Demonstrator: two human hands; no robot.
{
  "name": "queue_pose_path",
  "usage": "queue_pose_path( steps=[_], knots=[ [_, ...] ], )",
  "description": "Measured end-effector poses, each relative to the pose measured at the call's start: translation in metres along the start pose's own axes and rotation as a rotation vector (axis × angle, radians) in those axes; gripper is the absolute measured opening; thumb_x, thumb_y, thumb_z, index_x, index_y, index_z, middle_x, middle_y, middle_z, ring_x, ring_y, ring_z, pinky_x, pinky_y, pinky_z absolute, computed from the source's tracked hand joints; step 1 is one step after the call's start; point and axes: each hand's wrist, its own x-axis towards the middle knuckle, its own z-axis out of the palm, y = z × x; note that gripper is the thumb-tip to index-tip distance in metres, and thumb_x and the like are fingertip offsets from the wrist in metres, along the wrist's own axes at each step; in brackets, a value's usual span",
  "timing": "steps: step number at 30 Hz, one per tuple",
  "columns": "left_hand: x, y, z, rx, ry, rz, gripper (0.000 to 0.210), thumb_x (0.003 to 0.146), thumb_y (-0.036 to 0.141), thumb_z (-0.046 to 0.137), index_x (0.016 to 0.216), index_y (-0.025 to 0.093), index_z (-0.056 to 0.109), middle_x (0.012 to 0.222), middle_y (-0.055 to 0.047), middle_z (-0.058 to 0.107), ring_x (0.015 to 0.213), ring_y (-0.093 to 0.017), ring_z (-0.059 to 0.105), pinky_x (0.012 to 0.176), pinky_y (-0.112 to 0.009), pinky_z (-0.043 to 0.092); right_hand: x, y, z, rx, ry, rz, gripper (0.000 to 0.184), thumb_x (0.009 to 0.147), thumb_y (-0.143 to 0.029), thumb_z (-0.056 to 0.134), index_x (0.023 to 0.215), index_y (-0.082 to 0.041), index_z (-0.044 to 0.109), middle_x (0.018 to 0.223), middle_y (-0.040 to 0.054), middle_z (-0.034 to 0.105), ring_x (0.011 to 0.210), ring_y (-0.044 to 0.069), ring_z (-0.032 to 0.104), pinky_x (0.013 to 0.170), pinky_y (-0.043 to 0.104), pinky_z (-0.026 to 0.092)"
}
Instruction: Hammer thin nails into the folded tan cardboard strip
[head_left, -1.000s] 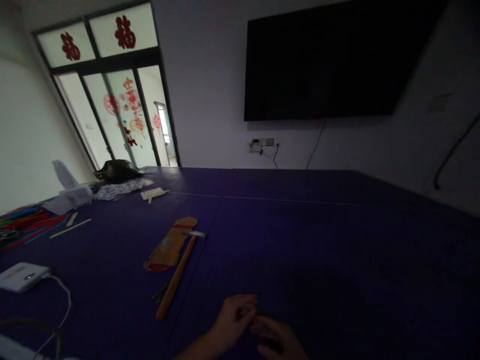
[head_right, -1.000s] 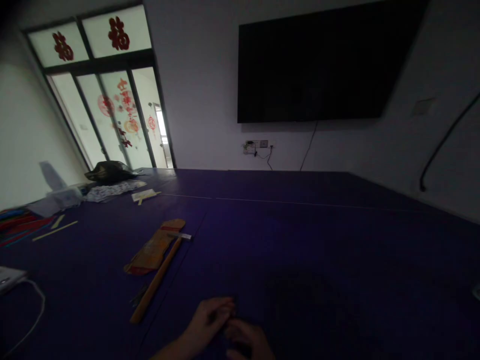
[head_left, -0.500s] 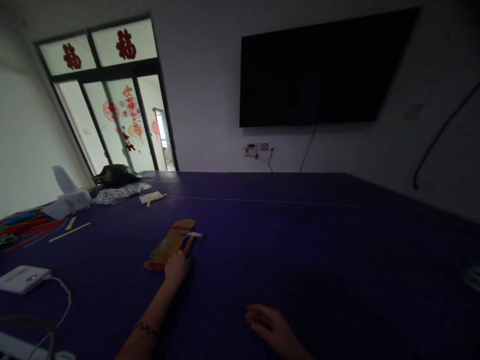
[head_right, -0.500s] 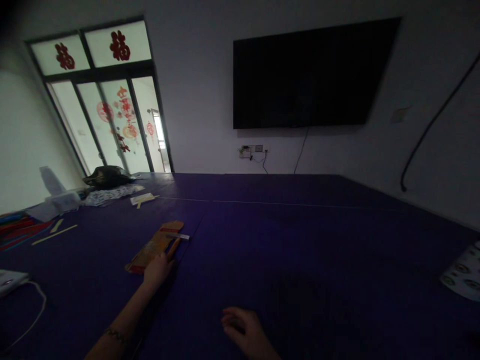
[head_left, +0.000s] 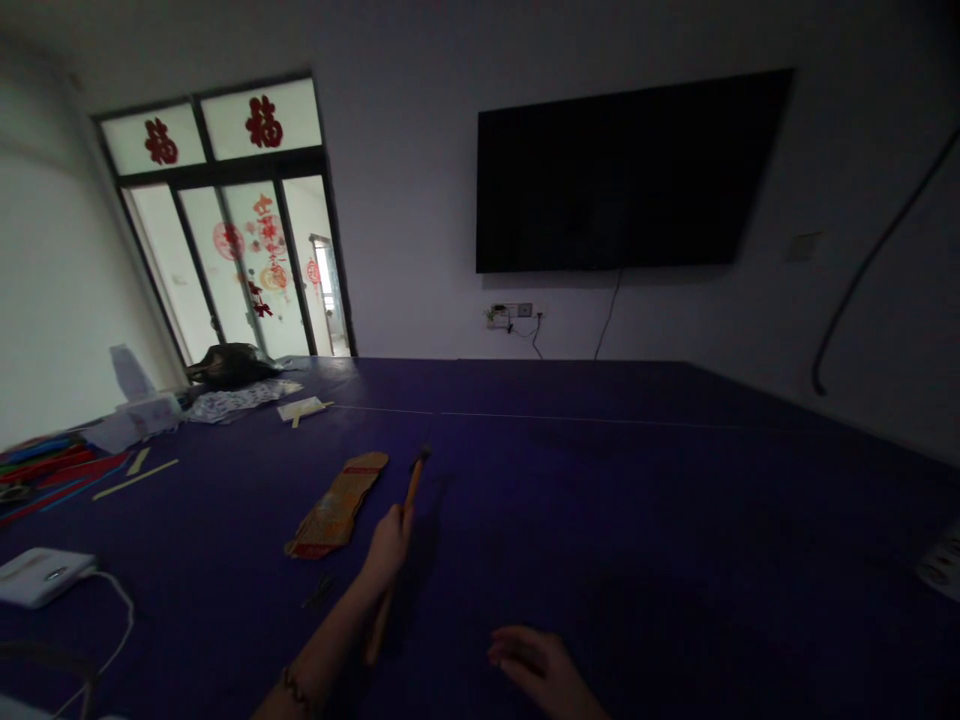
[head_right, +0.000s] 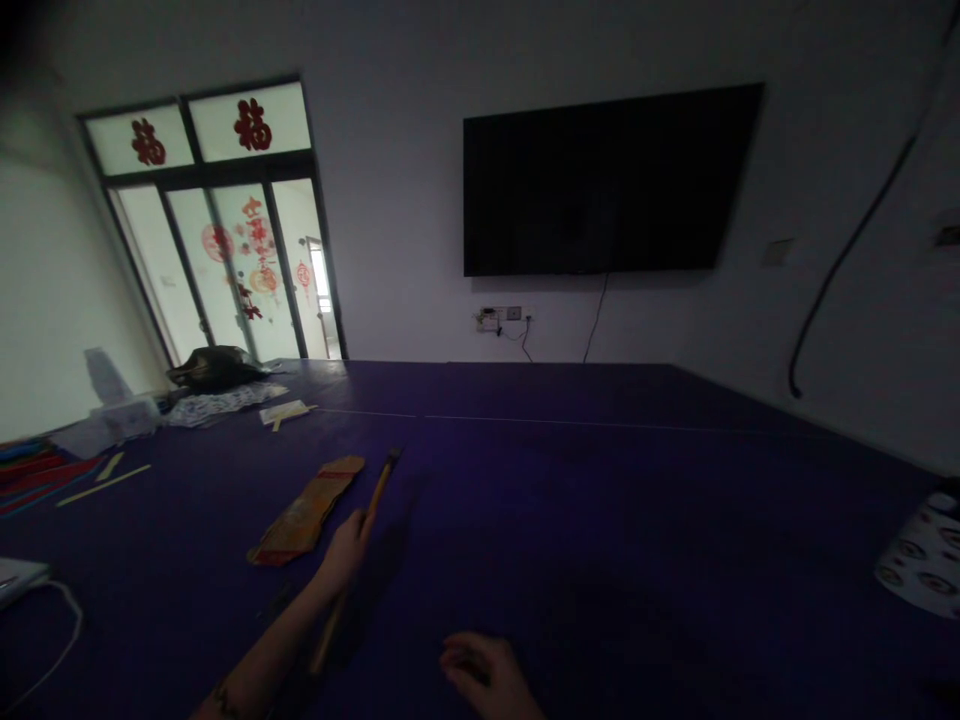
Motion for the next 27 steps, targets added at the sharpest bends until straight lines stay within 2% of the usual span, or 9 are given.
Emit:
queue_pose_path(
  steps=[4, 6, 9, 12, 14, 16, 18, 22, 27],
  knots=[
    [-0.028, 0.045, 0.037, -0.351, -0.08, 0.086, 0.054, 0.091, 0.051, 0.013, 0.082, 0.014, 0.051, 0.065, -0.002, 0.056, 0.057, -0.011, 0.055, 0.053, -0.02, 0.042, -0.004, -0.028, 0.005, -0.056, 0.144, -0.008, 0.055, 0.067, -0.059, 0.058, 0.096, -0.013, 0.065, 0.098, 0.0169, 0.071, 0.094, 0.028, 0.065, 0.089, 0.041, 0.047],
    [-0.042, 0.066, 0.056, -0.883, -0.203, 0.066, 0.059, 0.078, 0.069, 0.028, 0.077, 0.014, 0.05, 0.059, 0.002, 0.05, 0.049, -0.01, 0.048, 0.049, -0.021, 0.039, -0.006, -0.043, 0.009, -0.135, 0.171, -0.048, 0.046, 0.073, -0.047, 0.054, 0.101, -0.012, 0.064, 0.102, 0.0166, 0.07, 0.096, 0.027, 0.064, 0.09, 0.039, 0.047],
    [-0.058, 0.092, 0.078, -1.224, -0.298, 0.021, 0.063, 0.061, 0.076, 0.048, 0.071, 0.014, 0.051, 0.054, 0.004, 0.047, 0.046, -0.008, 0.044, 0.049, -0.021, 0.036, -0.01, -0.048, 0.009, -0.33, 0.233, -0.03, 0.047, 0.069, -0.028, 0.053, 0.111, -0.009, 0.059, 0.111, 0.0178, 0.066, 0.099, 0.027, 0.063, 0.089, 0.038, 0.049],
    [-0.07, 0.108, 0.093, -1.317, -0.358, 0.039, 0.06, 0.059, 0.072, 0.056, 0.07, 0.013, 0.053, 0.056, 0.001, 0.053, 0.051, -0.01, 0.049, 0.054, -0.022, 0.037, -0.016, -0.033, -0.001, -0.562, 0.381, -0.033, 0.052, 0.064, -0.018, 0.053, 0.115, -0.013, 0.058, 0.118, 0.0149, 0.062, 0.109, 0.029, 0.058, 0.094, 0.039, 0.046],
    [-0.077, 0.114, 0.105, -1.381, -0.448, 0.034, 0.058, 0.06, 0.069, 0.06, 0.073, 0.012, 0.055, 0.059, -0.001, 0.057, 0.054, -0.012, 0.052, 0.057, -0.024, 0.039, -0.023, -0.021, -0.013, -0.656, 0.477, -0.041, 0.048, 0.068, -0.021, 0.052, 0.116, -0.015, 0.059, 0.12, 0.0136, 0.062, 0.111, 0.029, 0.056, 0.095, 0.039, 0.045],
    [-0.081, 0.116, 0.118, -1.436, -0.558, 0.016, 0.058, 0.061, 0.067, 0.061, 0.076, 0.012, 0.055, 0.062, -0.003, 0.06, 0.057, -0.014, 0.056, 0.06, -0.025, 0.041, -0.032, -0.013, -0.026, -0.703, 0.5, -0.026, 0.045, 0.074, -0.024, 0.048, 0.117, -0.015, 0.058, 0.12, 0.0134, 0.061, 0.11, 0.027, 0.057, 0.093, 0.038, 0.047],
    [-0.082, 0.115, 0.131, -1.417, -0.675, 0.008, 0.057, 0.062, 0.066, 0.06, 0.078, 0.012, 0.055, 0.065, -0.004, 0.062, 0.062, -0.016, 0.059, 0.063, -0.027, 0.042, -0.041, -0.008, -0.038, -0.725, 0.449, -0.016, 0.045, 0.077, -0.023, 0.043, 0.119, -0.013, 0.056, 0.121, 0.0124, 0.06, 0.11, 0.024, 0.057, 0.092, 0.034, 0.047],
    [-0.08, 0.1, 0.145, -1.208, -0.84, 0.036, 0.051, 0.058, 0.061, 0.066, 0.072, 0.013, 0.056, 0.067, -0.004, 0.063, 0.064, -0.015, 0.06, 0.069, -0.03, 0.043, -0.059, 0.0, -0.063, -0.793, 0.402, 0.083, 0.043, 0.081, -0.026, 0.036, 0.113, -0.009, 0.06, 0.11, 0.0141, 0.067, 0.099, 0.024, 0.064, 0.084, 0.03, 0.051],
    [-0.077, 0.068, 0.134, -1.212, -0.893, 0.066, 0.049, 0.059, 0.057, 0.069, 0.078, 0.013, 0.057, 0.07, -0.005, 0.065, 0.065, -0.015, 0.062, 0.072, -0.031, 0.043, -0.077, 0.011, -0.103, -0.871, 0.485, 0.255, 0.045, 0.083, -0.034, 0.037, 0.115, -0.009, 0.058, 0.111, 0.0164, 0.066, 0.099, 0.025, 0.064, 0.084, 0.03, 0.051]
  ],
)
